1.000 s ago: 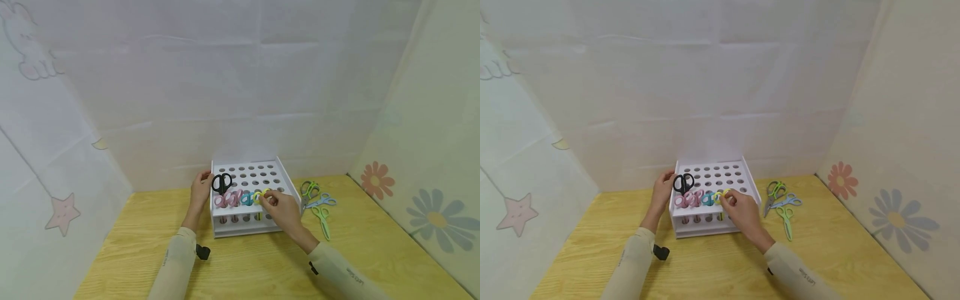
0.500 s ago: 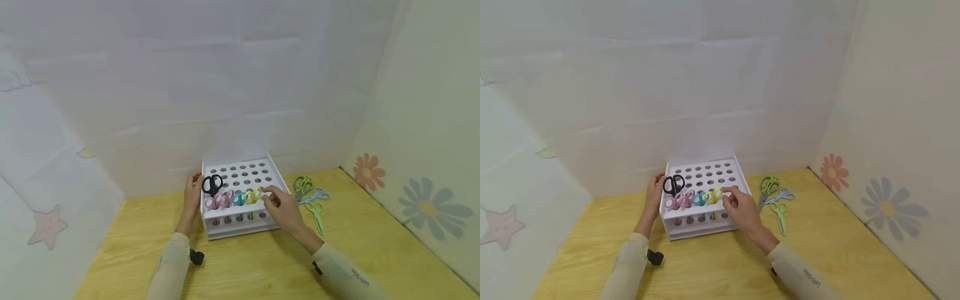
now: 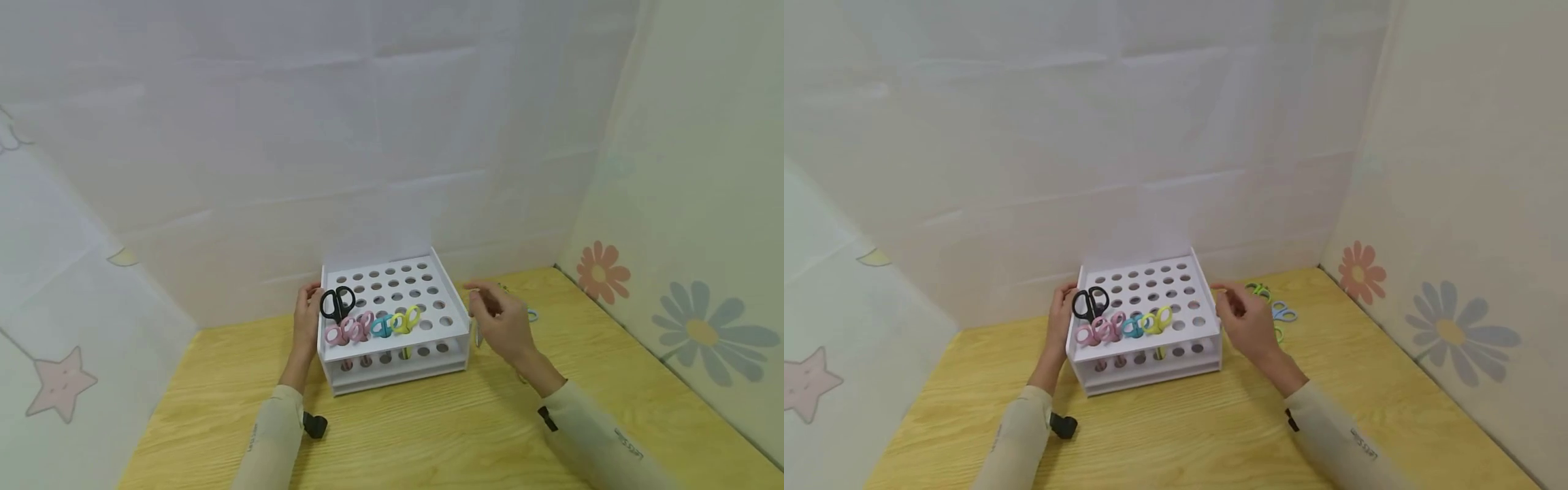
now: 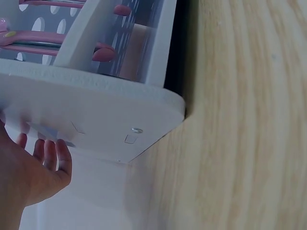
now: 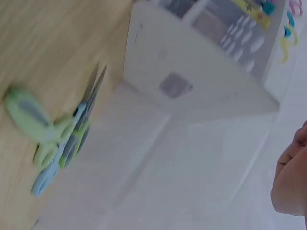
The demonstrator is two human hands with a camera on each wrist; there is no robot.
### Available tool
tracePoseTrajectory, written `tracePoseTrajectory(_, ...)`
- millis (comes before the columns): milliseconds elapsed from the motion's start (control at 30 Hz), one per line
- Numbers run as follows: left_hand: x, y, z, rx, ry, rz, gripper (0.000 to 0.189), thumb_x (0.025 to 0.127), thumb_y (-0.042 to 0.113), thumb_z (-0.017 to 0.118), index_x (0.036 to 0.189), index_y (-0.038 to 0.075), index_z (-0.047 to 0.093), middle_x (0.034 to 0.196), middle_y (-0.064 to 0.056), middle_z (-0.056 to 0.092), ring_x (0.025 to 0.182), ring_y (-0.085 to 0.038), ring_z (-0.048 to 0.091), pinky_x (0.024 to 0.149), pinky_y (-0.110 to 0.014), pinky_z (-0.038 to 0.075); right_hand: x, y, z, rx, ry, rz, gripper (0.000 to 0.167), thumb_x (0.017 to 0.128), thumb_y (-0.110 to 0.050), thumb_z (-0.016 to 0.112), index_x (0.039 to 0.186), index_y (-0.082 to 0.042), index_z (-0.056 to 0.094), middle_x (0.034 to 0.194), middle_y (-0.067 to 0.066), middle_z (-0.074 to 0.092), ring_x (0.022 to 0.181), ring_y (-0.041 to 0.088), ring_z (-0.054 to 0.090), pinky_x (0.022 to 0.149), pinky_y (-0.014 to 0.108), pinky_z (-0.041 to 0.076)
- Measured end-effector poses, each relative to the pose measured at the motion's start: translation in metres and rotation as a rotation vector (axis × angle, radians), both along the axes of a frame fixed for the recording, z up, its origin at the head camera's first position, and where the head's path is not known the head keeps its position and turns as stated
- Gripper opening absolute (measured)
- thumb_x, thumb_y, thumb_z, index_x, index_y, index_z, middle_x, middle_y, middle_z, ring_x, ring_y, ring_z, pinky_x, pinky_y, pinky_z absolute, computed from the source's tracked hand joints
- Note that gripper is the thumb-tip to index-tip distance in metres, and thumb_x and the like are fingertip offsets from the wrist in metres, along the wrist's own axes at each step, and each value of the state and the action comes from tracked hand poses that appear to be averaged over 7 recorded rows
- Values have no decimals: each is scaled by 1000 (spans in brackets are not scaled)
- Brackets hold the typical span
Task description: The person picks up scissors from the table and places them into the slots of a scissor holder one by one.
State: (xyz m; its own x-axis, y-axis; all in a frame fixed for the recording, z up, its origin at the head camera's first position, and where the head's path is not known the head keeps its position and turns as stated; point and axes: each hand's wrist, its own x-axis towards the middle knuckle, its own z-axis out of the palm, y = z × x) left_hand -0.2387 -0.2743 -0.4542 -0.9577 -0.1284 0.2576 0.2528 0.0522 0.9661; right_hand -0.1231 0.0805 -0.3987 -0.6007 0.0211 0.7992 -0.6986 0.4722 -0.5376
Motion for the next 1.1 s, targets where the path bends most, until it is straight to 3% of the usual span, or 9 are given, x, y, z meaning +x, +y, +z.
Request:
tracePoseTrajectory(67,-1,-1,2,3,2,-8,47,108,31,48,143,-1,47,138,-22,49,120,-30,48,102,-37,37,-3,14,7,17,-30,-48,22,95,9,59,111,-1,71,70,5,65,49,9,49,41,18,34)
tracePoseTrajectory(133,-3,-1,4,0,15,-9,47,108,31,47,143,-2,47,138,-22,49,120,-30,48,103,-38,36,-7,29,13,61,-122,-97,19,100,0,58,114,-3,71,76,6,67,49,13,49,41,21,36)
tracePoseTrajectory(300,-7,-2,1,12,27,-9,46,108,29,47,141,-3,47,135,-23,49,119,-30,48,103,-40,36,-16,62,11,240,-475,-155,28,106,-21,54,120,-2,68,96,13,68,65,20,60,49,32,48)
tracePoseTrajectory(400,-6,-2,-1,22,19,-15,45,108,30,48,140,-1,48,133,-21,50,117,-30,48,102,-40,37,-18,75,5,326,-601,-152,30,105,-21,54,119,3,67,103,18,68,79,27,65,58,37,54)
tracePoseTrajectory(667,-4,0,-4,14,6,-12,43,107,29,49,139,1,50,132,-20,50,117,-30,49,102,-41,37,-24,96,-28,524,-807,-191,32,101,-21,62,117,7,66,101,18,68,84,30,64,65,43,53)
tracePoseTrajectory(800,-4,-3,-2,18,-11,-28,43,108,26,49,141,-1,49,135,-21,50,121,-30,48,104,-42,36,-24,99,-38,625,-887,-193,44,99,-28,67,120,10,62,110,26,64,96,41,63,72,54,53)
tracePoseTrajectory(933,0,-5,7,18,-16,-51,41,108,20,50,140,-5,49,133,-24,51,119,-32,49,103,-42,37,-23,100,-45,702,-921,-198,51,95,-32,72,122,10,62,120,34,58,108,52,57,79,63,50)
tracePoseTrajectory(1100,16,-3,25,-23,-9,-56,40,107,15,50,138,-9,48,129,-24,53,113,-30,51,98,-40,41,-20,100,-54,719,-938,-211,55,92,-36,74,126,6,61,127,41,47,108,57,53,75,68,49)
